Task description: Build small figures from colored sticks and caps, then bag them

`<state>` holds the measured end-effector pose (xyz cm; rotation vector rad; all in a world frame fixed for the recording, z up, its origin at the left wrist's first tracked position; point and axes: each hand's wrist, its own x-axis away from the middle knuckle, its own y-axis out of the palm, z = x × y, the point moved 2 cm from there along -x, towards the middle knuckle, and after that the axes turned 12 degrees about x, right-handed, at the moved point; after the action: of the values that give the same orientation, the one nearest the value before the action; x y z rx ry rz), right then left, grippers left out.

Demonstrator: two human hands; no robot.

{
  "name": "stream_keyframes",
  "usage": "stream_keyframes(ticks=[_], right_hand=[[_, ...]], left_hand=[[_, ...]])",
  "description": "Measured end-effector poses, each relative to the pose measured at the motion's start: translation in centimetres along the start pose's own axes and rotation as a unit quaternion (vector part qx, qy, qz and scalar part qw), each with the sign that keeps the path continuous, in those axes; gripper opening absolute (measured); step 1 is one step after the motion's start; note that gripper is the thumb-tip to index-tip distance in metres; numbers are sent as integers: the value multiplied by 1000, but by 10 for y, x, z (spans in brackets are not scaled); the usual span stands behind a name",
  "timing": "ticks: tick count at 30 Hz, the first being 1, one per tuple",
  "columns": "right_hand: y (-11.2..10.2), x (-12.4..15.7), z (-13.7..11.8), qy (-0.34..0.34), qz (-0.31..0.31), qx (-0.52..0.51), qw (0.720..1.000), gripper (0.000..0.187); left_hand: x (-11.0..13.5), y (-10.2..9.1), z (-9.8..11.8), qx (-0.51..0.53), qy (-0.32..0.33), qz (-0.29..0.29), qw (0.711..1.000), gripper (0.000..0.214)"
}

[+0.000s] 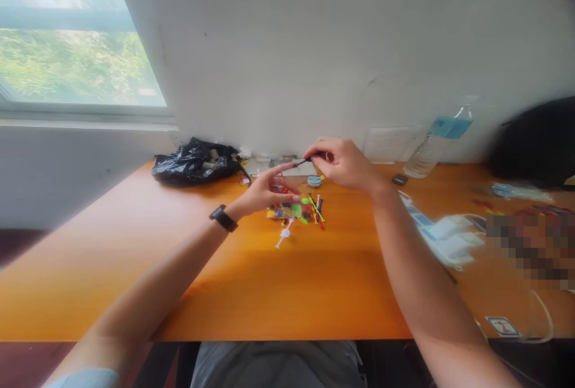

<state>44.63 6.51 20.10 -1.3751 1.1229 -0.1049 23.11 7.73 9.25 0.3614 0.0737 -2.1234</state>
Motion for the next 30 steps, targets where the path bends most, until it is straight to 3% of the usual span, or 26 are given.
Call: stream_keyframes(ticks=[6,12,17,23,30], right_hand=[[0,1,3,46,0,-19,999,15],[-1,1,7,40,-14,18,999,13],[1,3,9,41,-66,11,997,20],[1,2,5,57,-30,-26,998,21],[2,2,4,35,-57,-33,997,27]], left_hand=[[1,4,1,-34,5,-9,999,99],[3,8,4,-87,22,-23,996,99],[3,11,6,-80,32,-46,995,98],[2,10,5,-95,44,-54,993,98],[2,9,4,-96,47,-53,993,97]])
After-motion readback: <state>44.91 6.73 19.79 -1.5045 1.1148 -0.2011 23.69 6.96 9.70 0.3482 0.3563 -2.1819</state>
